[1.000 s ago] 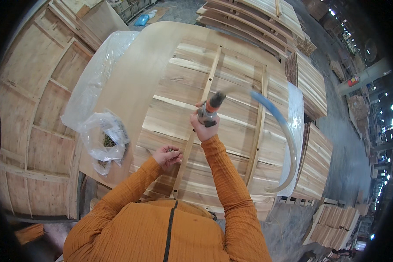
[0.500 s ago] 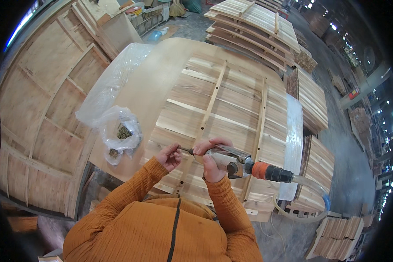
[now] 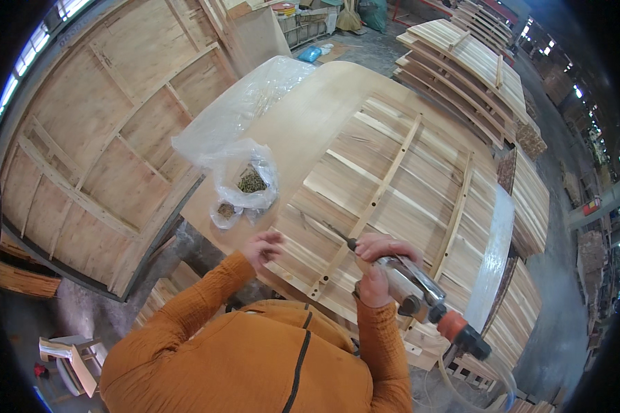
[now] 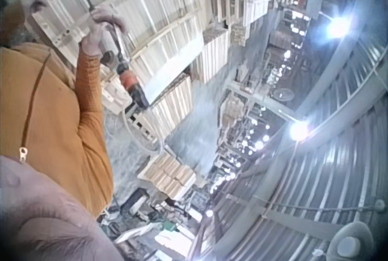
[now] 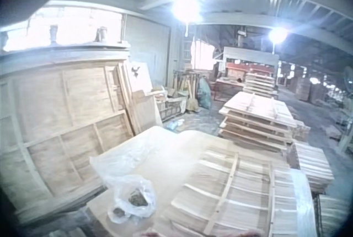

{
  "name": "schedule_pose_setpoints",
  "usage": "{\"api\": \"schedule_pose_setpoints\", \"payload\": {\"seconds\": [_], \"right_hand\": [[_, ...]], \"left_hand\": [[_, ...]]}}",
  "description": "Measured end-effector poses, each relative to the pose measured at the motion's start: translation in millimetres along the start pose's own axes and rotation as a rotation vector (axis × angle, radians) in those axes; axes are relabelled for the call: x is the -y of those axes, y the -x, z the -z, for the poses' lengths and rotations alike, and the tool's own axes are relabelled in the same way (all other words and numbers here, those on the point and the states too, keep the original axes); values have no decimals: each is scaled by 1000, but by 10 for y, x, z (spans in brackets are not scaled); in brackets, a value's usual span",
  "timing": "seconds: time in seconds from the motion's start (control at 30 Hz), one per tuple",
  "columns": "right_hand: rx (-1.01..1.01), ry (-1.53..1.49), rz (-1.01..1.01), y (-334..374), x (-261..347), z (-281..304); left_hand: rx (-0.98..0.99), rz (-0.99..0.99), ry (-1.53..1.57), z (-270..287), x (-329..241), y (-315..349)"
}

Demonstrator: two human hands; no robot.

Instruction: The person uses a pneumatic screwdriver to fasten screws into a wooden panel frame. They then lift the panel, flip it over, and continue fastening screws into the opposite side before placing it back down.

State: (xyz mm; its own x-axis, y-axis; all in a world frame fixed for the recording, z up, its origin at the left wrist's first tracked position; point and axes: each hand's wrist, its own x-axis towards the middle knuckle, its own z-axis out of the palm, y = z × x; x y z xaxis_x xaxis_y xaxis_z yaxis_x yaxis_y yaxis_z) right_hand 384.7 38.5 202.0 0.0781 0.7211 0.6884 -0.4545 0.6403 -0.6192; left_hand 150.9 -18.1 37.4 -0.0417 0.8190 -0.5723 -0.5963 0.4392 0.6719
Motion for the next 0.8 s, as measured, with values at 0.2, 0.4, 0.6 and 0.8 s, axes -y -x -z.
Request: {"api": "schedule_pose_setpoints", "payload": {"seconds": [0.2, 0.4, 0.6, 0.8], "right_hand": [[12, -8, 19, -38, 164, 5], [15, 15, -20, -17, 182, 64], [-37, 60, -15, -53, 165, 152], [-56, 62, -22, -165, 130, 282]], "left_hand": [[-522, -636, -645, 1203, -349, -432], [-603, -510, -1331, 1292, -653, -533], [-556, -410, -1365, 1249, -647, -588], [-715, -490, -1450, 1262, -579, -621]]}}
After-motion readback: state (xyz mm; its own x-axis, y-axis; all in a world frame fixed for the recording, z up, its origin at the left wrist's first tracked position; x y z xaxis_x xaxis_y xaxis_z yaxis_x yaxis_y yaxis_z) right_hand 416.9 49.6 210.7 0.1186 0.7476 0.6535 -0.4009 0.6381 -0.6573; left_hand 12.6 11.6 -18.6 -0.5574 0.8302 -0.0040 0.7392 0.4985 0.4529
